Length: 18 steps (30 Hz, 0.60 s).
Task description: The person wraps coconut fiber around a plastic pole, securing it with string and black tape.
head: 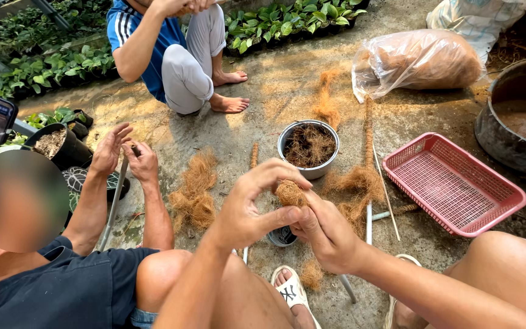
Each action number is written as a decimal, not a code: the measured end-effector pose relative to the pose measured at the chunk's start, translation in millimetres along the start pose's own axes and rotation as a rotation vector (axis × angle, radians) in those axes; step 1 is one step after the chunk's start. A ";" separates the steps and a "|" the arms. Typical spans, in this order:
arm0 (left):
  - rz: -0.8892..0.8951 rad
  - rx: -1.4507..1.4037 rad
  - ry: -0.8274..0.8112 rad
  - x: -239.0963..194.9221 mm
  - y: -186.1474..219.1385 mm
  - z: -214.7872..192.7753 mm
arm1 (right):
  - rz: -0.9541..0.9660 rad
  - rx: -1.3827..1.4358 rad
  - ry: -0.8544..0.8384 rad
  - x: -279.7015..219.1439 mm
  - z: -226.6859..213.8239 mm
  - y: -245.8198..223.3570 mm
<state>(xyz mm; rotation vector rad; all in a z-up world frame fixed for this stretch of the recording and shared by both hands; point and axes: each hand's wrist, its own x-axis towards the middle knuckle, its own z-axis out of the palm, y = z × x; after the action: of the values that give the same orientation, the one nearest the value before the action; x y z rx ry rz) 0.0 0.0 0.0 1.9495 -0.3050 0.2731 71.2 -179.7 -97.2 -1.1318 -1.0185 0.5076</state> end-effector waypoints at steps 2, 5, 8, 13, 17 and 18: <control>0.066 -0.203 0.070 -2.6 -7.5 17.7 | -0.019 -0.006 -0.003 7.0 -2.3 -10.4; 0.091 -0.409 0.126 -5.6 -13.6 33.3 | 0.021 0.000 -0.002 8.8 -1.4 -17.2; 0.093 -0.447 0.142 -4.7 -11.6 38.0 | 0.060 0.015 0.016 7.9 -2.4 -16.0; 0.087 -0.389 0.137 7.0 -5.6 39.5 | -0.004 -0.050 0.036 1.7 -6.0 -4.4; 0.063 -0.549 0.006 36.2 -10.9 48.7 | -0.045 -0.058 0.036 -9.2 -13.3 6.8; 0.081 -0.633 -0.054 43.2 -11.8 49.7 | -0.066 -0.096 0.061 -6.5 -16.1 8.5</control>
<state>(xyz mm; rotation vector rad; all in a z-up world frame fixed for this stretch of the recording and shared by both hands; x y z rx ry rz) 47.1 -45.1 -15.0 1.3232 -0.4450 0.1503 83.2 -189.6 -108.6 -1.1879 -1.0330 0.3727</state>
